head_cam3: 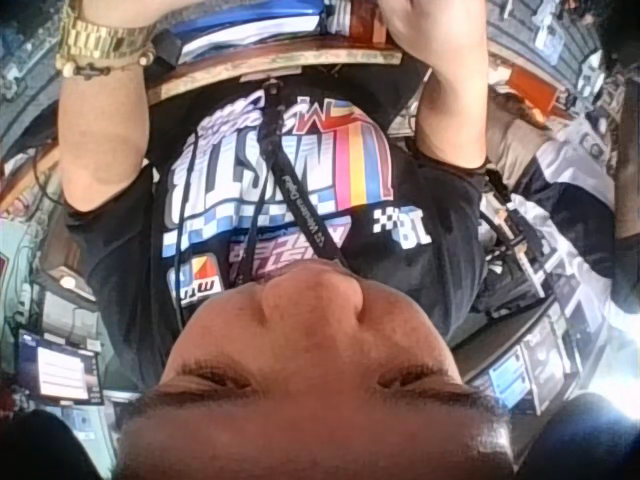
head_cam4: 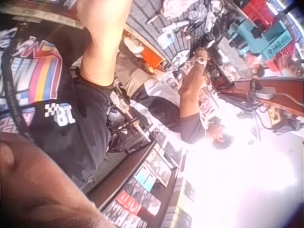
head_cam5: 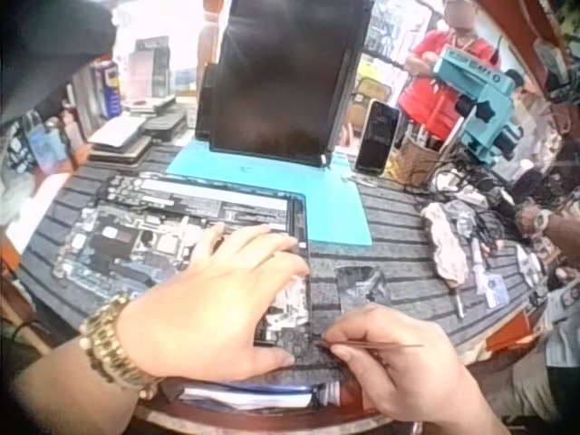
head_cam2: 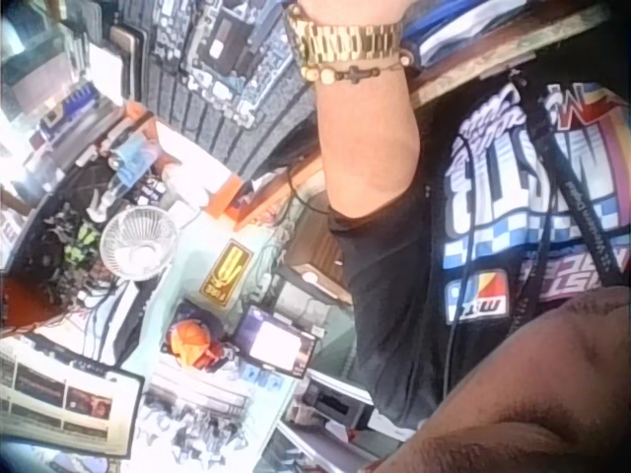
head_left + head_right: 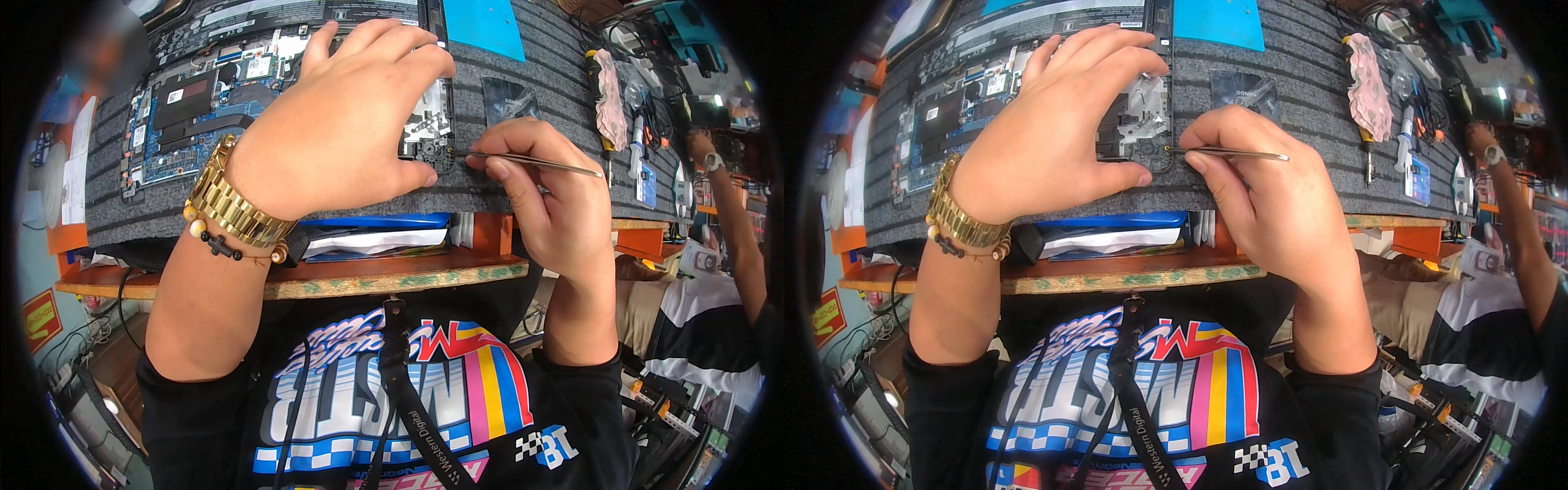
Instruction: The person uses a small tool to manipulate internal components of a laptop, applies a substance from a tube, and places the back cover onto the device.
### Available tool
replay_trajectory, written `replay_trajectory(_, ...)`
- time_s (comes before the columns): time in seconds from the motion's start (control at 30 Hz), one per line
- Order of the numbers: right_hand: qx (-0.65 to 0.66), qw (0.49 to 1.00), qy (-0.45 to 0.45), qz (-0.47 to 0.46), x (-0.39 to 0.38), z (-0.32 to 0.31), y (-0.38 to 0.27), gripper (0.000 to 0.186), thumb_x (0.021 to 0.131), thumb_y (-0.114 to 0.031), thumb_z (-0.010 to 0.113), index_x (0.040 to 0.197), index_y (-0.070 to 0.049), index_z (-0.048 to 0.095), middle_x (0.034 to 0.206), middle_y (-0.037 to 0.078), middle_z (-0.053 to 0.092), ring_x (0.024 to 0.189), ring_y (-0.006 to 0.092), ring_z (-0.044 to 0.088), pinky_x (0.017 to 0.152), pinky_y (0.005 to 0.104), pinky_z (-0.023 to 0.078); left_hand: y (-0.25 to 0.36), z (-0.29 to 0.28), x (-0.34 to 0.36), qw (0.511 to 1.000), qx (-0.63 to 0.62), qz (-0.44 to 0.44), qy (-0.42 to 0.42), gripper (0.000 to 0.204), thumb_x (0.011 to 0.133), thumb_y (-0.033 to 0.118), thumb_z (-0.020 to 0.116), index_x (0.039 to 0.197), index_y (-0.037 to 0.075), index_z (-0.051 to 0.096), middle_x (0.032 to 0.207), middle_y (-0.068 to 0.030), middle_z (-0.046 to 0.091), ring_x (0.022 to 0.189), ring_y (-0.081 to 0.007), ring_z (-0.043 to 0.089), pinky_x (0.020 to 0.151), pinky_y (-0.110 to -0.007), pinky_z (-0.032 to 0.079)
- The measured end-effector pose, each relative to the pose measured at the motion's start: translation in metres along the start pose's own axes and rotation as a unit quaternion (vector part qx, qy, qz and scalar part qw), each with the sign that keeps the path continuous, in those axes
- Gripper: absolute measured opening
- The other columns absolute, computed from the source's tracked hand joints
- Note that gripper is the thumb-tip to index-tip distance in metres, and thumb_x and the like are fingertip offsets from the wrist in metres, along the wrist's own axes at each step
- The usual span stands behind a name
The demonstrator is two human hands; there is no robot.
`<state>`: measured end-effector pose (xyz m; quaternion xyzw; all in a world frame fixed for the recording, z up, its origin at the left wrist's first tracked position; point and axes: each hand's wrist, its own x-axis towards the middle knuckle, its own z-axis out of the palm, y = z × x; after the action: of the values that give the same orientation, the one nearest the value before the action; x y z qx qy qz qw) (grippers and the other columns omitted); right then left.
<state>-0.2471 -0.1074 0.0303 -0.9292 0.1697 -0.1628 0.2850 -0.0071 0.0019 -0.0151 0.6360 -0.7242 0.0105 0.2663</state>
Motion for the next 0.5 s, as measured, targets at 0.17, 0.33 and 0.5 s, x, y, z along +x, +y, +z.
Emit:
replay_trajectory(0.17,0.039,0.998,0.052,0.018,-0.002,0.008,0.004,0.009,0.102,0.000,0.075,0.111,0.002,0.076,0.101,0.015,0.076,0.086,0.0330,0.078,0.078,0.0382,0.060,0.001,-0.001,0.001,1.000,0.001,-0.003,-0.003,0.083,0.076,0.028,0.098,0.149,0.011,0.062,0.164,-0.0156,0.057,0.160,-0.0387,0.045,0.132,-0.066,0.029)
replay_trajectory(0.33,0.046,0.997,0.059,0.011,-0.002,0.009,0.008,0.009,0.102,0.000,0.076,0.110,0.002,0.076,0.100,0.015,0.076,0.084,0.0325,0.077,0.077,0.0381,0.060,0.001,-0.003,0.001,1.000,-0.006,-0.006,-0.007,0.082,0.076,0.028,0.098,0.148,0.011,0.062,0.164,-0.0153,0.058,0.160,-0.0390,0.046,0.132,-0.067,0.029)
replay_trajectory(0.5,0.060,0.996,0.061,0.017,-0.004,0.009,0.011,0.009,0.101,0.000,0.076,0.110,0.002,0.077,0.101,0.014,0.077,0.085,0.0315,0.077,0.077,0.0374,0.060,0.002,-0.003,0.002,1.000,-0.007,-0.007,-0.011,0.082,0.076,0.028,0.099,0.147,0.011,0.062,0.163,-0.0154,0.058,0.159,-0.0395,0.046,0.132,-0.066,0.030)
